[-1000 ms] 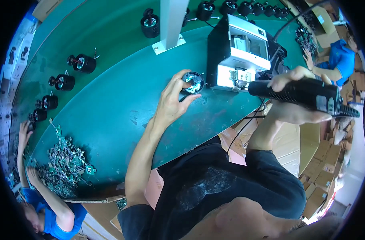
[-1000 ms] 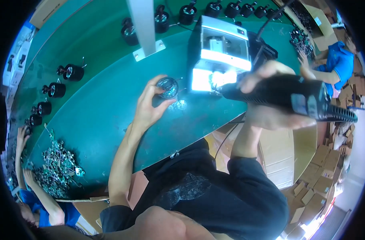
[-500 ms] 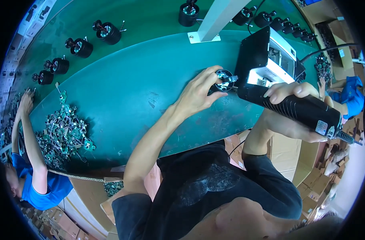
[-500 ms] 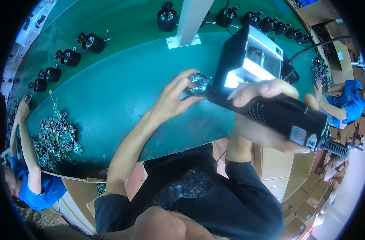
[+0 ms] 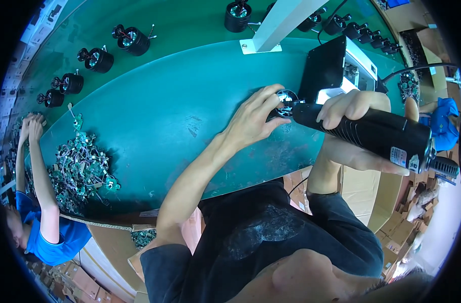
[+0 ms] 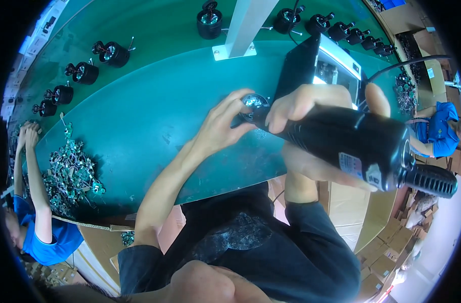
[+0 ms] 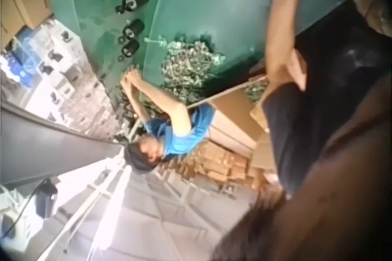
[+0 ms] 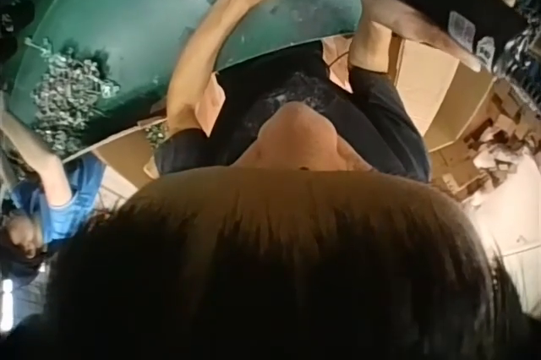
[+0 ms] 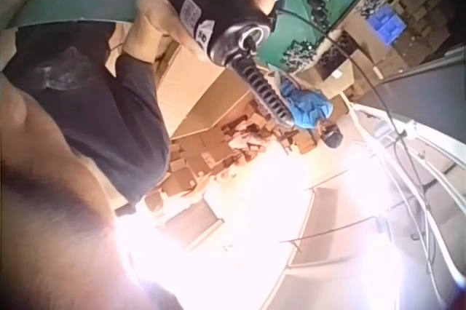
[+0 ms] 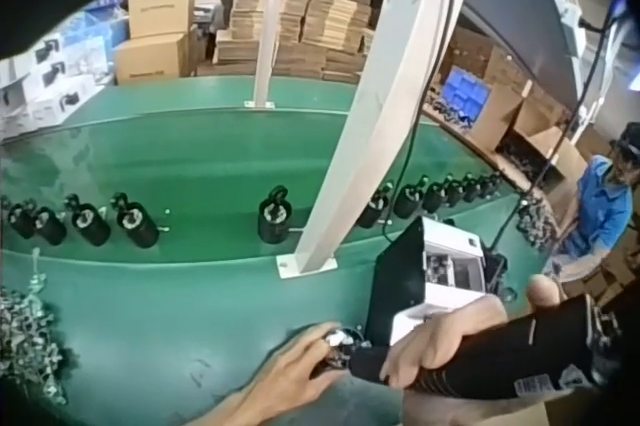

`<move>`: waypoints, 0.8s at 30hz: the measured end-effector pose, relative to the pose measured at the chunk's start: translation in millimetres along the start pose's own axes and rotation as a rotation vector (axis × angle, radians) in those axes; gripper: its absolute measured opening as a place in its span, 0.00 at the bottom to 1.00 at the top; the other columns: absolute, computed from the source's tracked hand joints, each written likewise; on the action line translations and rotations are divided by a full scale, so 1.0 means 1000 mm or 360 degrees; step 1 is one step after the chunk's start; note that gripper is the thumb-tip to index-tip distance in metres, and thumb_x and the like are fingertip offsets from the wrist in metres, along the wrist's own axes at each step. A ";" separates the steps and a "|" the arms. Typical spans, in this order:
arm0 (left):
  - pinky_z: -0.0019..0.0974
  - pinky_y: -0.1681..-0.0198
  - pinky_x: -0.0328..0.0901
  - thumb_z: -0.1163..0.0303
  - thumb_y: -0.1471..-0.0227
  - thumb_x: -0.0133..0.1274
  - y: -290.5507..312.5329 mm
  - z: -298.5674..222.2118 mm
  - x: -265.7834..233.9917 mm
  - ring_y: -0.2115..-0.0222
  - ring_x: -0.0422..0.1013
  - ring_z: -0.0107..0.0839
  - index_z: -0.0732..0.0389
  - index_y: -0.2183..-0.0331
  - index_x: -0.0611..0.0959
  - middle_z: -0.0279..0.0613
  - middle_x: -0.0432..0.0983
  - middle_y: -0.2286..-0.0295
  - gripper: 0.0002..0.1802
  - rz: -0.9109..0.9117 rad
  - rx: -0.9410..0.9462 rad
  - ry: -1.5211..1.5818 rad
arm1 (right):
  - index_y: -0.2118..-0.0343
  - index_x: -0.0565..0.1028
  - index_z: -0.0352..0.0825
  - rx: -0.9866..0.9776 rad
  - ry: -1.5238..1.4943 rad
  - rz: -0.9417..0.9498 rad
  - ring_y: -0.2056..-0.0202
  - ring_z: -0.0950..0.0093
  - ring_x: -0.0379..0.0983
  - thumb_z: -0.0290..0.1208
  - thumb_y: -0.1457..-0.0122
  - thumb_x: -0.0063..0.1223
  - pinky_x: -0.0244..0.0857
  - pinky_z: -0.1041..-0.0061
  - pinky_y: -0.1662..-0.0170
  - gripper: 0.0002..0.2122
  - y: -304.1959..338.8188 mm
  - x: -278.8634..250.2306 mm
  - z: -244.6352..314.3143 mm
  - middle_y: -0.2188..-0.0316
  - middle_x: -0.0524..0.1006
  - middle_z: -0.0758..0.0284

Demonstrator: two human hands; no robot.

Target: Assembling electronic components using an electric screwdriver on a production line.

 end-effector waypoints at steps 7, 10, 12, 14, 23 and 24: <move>0.42 0.54 0.69 0.72 0.58 0.69 0.000 0.005 0.005 0.58 0.75 0.42 0.62 0.52 0.73 0.47 0.72 0.50 0.31 0.0003 0.0035 -0.0035 | 0.39 0.57 0.45 -0.0129 0.0180 -0.0077 0.82 0.66 0.76 0.67 0.41 0.43 0.73 0.70 0.83 0.36 0.004 -0.009 0.027 0.70 0.78 0.50; 0.42 0.53 0.69 0.71 0.58 0.69 -0.001 0.005 0.006 0.57 0.74 0.44 0.62 0.51 0.73 0.48 0.73 0.50 0.33 -0.0007 -0.0042 -0.0017 | 0.39 0.57 0.43 -0.0233 0.0361 -0.0176 0.83 0.67 0.76 0.68 0.40 0.42 0.72 0.71 0.84 0.36 0.003 -0.031 0.055 0.69 0.78 0.50; 0.42 0.51 0.68 0.71 0.58 0.69 -0.003 0.002 0.009 0.55 0.74 0.45 0.63 0.49 0.72 0.49 0.73 0.51 0.34 -0.0010 -0.0148 0.0022 | 0.40 0.57 0.40 -0.0356 0.0654 -0.0271 0.83 0.68 0.77 0.68 0.40 0.41 0.72 0.73 0.85 0.37 0.001 -0.050 0.086 0.69 0.79 0.51; 0.42 0.50 0.68 0.70 0.58 0.69 -0.004 0.002 0.010 0.55 0.73 0.46 0.63 0.49 0.71 0.50 0.73 0.51 0.35 -0.0004 -0.0199 0.0043 | 0.40 0.57 0.39 -0.0420 0.0806 -0.0321 0.83 0.68 0.77 0.68 0.40 0.40 0.71 0.74 0.86 0.38 0.003 -0.059 0.096 0.69 0.79 0.51; 0.43 0.47 0.67 0.74 0.61 0.68 0.002 0.006 0.011 0.51 0.72 0.46 0.61 0.46 0.71 0.47 0.74 0.50 0.39 0.0195 -0.0065 -0.0179 | 0.41 0.60 0.37 -0.0035 0.0544 -0.0372 0.83 0.69 0.77 0.69 0.39 0.34 0.72 0.76 0.87 0.37 0.019 -0.081 0.081 0.66 0.78 0.52; 0.43 0.47 0.67 0.74 0.61 0.68 0.003 0.005 0.010 0.51 0.72 0.46 0.61 0.46 0.71 0.47 0.74 0.50 0.39 0.0189 -0.0079 -0.0191 | 0.41 0.60 0.37 -0.0026 0.0527 -0.0372 0.83 0.69 0.77 0.69 0.39 0.34 0.72 0.76 0.87 0.37 0.019 -0.077 0.080 0.66 0.78 0.52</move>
Point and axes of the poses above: each hand's wrist, its own y-axis away from the middle knuckle, its own x-axis out of the palm, z = x × y, the point moved 3 cm from there along -y, towards the middle knuckle
